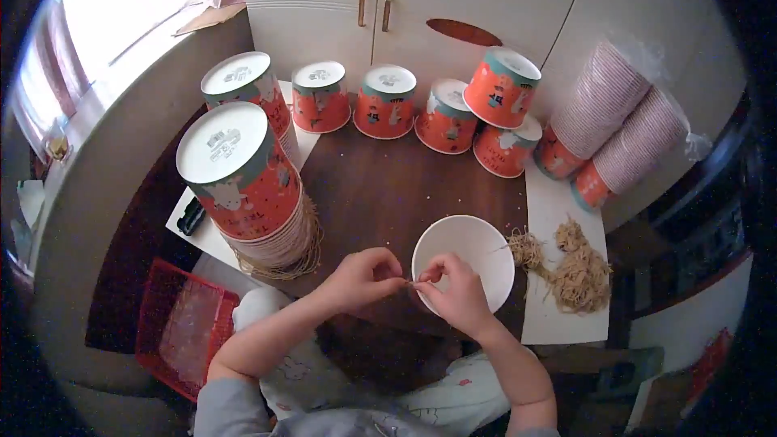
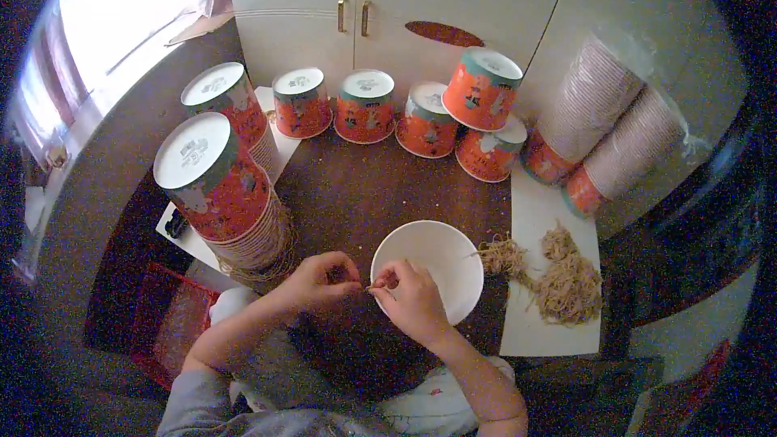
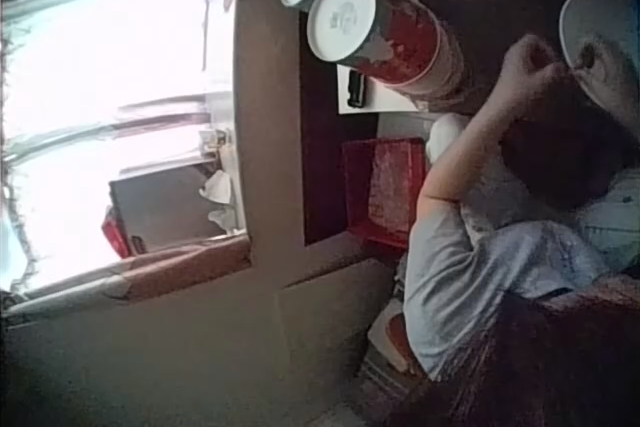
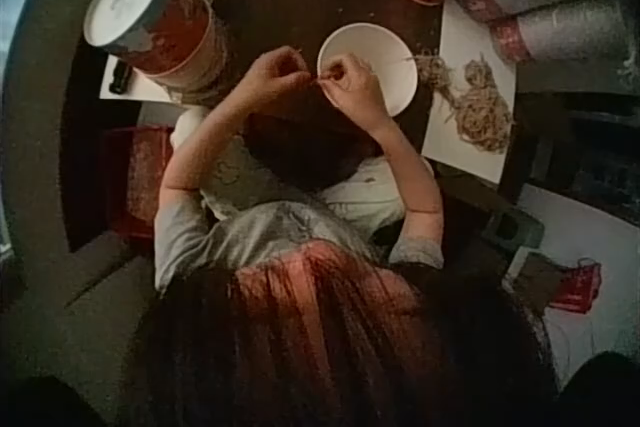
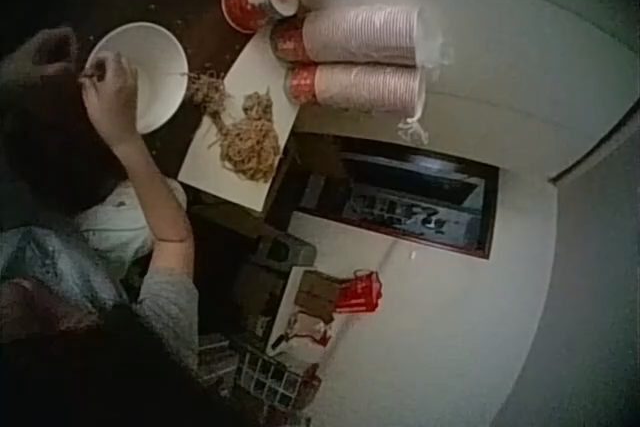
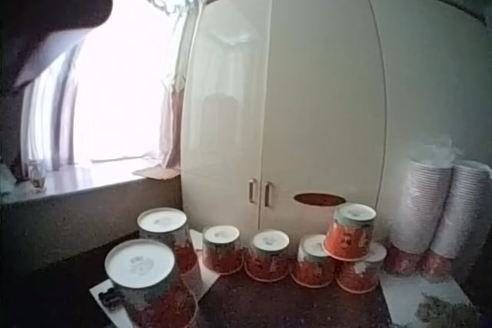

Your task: Attaching string handles to Halloween-themed paper buckets and stacking them.

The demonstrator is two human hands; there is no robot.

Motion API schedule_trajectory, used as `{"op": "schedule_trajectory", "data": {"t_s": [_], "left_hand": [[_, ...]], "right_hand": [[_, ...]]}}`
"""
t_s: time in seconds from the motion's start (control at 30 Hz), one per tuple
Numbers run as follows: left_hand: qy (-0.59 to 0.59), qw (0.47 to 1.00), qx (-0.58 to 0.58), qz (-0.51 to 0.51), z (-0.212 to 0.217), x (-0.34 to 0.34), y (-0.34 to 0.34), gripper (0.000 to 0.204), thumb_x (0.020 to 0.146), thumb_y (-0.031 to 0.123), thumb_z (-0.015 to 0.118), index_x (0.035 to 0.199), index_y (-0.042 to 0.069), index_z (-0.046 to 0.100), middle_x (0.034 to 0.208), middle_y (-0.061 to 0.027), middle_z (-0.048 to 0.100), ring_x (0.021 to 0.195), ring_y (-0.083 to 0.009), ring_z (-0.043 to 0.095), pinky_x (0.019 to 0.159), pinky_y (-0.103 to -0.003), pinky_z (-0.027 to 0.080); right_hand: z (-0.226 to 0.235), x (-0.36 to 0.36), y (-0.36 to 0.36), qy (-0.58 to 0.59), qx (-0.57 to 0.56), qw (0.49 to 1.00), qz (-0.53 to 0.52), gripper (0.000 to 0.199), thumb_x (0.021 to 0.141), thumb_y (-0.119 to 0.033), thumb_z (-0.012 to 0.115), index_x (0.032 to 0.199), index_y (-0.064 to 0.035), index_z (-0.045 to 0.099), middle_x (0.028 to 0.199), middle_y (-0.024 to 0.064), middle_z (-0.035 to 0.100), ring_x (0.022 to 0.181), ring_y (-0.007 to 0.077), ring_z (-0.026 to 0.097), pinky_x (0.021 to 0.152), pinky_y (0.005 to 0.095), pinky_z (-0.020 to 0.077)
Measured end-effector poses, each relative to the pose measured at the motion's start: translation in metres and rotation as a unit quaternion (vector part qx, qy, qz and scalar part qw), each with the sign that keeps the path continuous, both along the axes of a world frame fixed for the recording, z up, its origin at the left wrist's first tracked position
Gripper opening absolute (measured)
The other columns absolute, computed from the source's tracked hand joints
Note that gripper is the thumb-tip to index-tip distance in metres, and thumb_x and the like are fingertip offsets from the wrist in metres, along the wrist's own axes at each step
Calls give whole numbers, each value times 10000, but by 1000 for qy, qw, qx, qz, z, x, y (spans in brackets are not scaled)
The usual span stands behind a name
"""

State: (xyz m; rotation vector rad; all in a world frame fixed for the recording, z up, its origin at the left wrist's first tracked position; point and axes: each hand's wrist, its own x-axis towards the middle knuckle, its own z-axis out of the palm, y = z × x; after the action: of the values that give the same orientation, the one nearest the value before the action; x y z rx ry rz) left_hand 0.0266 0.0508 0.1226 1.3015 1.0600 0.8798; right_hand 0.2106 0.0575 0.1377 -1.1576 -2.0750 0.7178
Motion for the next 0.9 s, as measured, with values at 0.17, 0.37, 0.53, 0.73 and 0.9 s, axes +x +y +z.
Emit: {"op": "schedule_trajectory", "data": {"t_s": [0.17, 0.37, 0.53, 0.73, 0.9], "left_hand": [[160, 981, 105, -43, -15, -1, -2, 183, 714, 163, 635, 835, 36, 586, 655, -61, 589, 603, -124, 570, 557, -271, 454], [262, 946, 187, -41, -10, 2, -3, 165, 704, 145, 616, 856, 81, 626, 738, -110, 616, 646, -231, 610, 583, -305, 477], [200, 953, 228, 14, -4, 3, -5, 137, 720, 90, 597, 852, 68, 626, 735, -108, 618, 653, -216, 619, 596, -291, 487], [153, 962, 222, 31, -1, 6, -8, 127, 718, 49, 604, 843, 56, 621, 730, -90, 622, 635, -157, 615, 579, -264, 486], [109, 964, 240, 41, -10, 7, -8, 135, 711, 29, 612, 845, 36, 604, 747, -85, 624, 647, -132, 609, 577, -252, 487]], "right_hand": [[-3, -1, 3, 28, -36, 999, 4, 259, 659, -92, 680, 811, -67, 472, 727, 60, 555, 713, 225, 545, 655, 340, 428], [-1, 0, 2, 45, -49, 998, 12, 261, 674, -74, 672, 827, -55, 461, 726, 69, 576, 700, 213, 582, 644, 321, 462], [4, 1, 0, 38, -61, 997, 12, 254, 686, -54, 655, 840, -46, 453, 734, 75, 583, 710, 206, 602, 651, 309, 477], [3, 2, 0, 43, -66, 997, 7, 262, 689, -44, 647, 857, -50, 446, 737, 78, 583, 718, 199, 604, 653, 306, 477], [0, 2, 0, 53, -81, 995, 13, 269, 688, -49, 648, 861, -53, 442, 750, 75, 584, 723, 200, 603, 652, 310, 470]]}}
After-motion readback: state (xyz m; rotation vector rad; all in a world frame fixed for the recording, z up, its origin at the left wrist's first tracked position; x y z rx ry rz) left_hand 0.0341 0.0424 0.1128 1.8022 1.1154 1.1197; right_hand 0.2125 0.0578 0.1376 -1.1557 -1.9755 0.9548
